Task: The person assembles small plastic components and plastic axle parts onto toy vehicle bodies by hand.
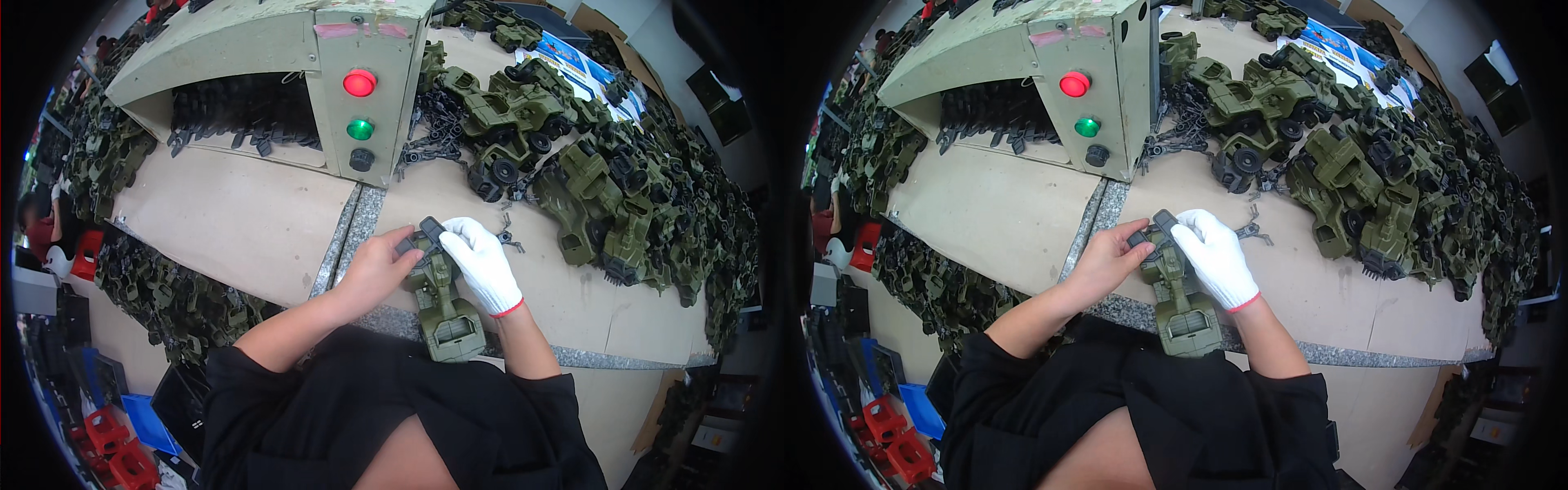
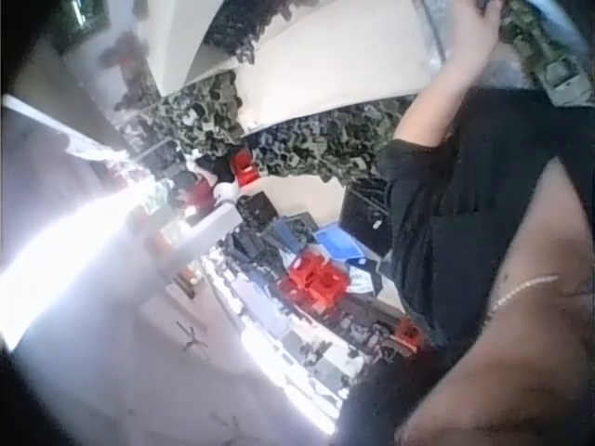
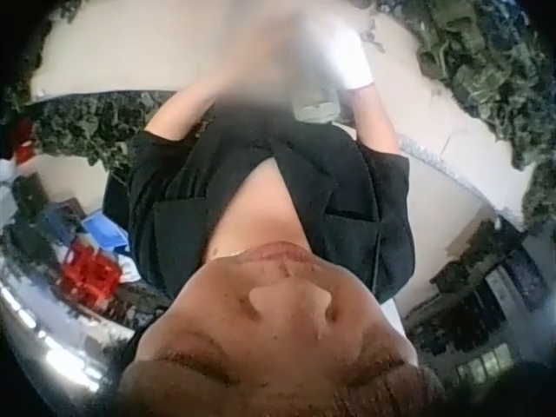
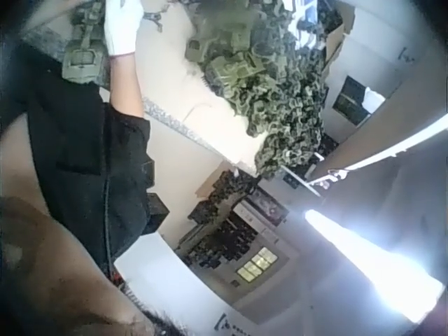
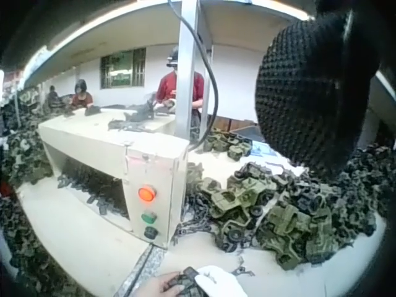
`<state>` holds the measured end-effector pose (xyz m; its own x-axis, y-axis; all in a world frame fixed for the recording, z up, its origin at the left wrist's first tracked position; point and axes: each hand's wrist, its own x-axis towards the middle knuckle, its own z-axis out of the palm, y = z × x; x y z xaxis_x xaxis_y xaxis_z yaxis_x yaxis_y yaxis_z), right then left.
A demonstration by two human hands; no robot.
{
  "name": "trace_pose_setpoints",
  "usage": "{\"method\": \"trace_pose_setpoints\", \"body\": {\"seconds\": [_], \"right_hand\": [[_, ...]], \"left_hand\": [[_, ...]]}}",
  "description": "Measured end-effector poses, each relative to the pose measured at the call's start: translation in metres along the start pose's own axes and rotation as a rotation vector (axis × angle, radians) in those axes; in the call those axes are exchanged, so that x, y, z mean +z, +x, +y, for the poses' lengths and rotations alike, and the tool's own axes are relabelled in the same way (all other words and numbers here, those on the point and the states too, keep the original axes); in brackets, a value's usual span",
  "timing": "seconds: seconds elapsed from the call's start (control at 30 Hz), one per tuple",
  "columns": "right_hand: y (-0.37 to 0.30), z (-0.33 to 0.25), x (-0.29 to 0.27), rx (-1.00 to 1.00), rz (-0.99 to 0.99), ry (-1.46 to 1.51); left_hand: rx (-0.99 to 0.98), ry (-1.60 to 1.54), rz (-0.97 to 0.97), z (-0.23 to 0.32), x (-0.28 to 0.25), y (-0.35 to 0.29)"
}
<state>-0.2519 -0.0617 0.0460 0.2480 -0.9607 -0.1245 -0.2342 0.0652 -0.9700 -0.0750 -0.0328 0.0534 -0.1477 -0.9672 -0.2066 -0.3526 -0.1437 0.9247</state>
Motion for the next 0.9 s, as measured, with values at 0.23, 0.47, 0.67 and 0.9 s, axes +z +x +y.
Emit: {"method": "trace_pose_setpoints", "body": {"seconds": [0.23,0.47,0.67,0.9], "right_hand": [[-0.001,-0.005,-0.005,0.1,-0.055,0.076],[-0.002,0.007,-0.005,0.009,-0.071,0.058],[-0.009,0.015,-0.004,0.014,-0.09,0.14],[-0.018,0.017,0.0,-0.362,0.088,-0.262]], "left_hand": [[0.136,0.276,-0.065,0.013,-0.007,0.009],[0.244,0.404,-0.111,0.01,-0.005,0.015],[0.274,0.417,-0.144,0.011,-0.006,0.009],[0.152,0.952,-0.01,0.028,0.009,-0.004]]}}
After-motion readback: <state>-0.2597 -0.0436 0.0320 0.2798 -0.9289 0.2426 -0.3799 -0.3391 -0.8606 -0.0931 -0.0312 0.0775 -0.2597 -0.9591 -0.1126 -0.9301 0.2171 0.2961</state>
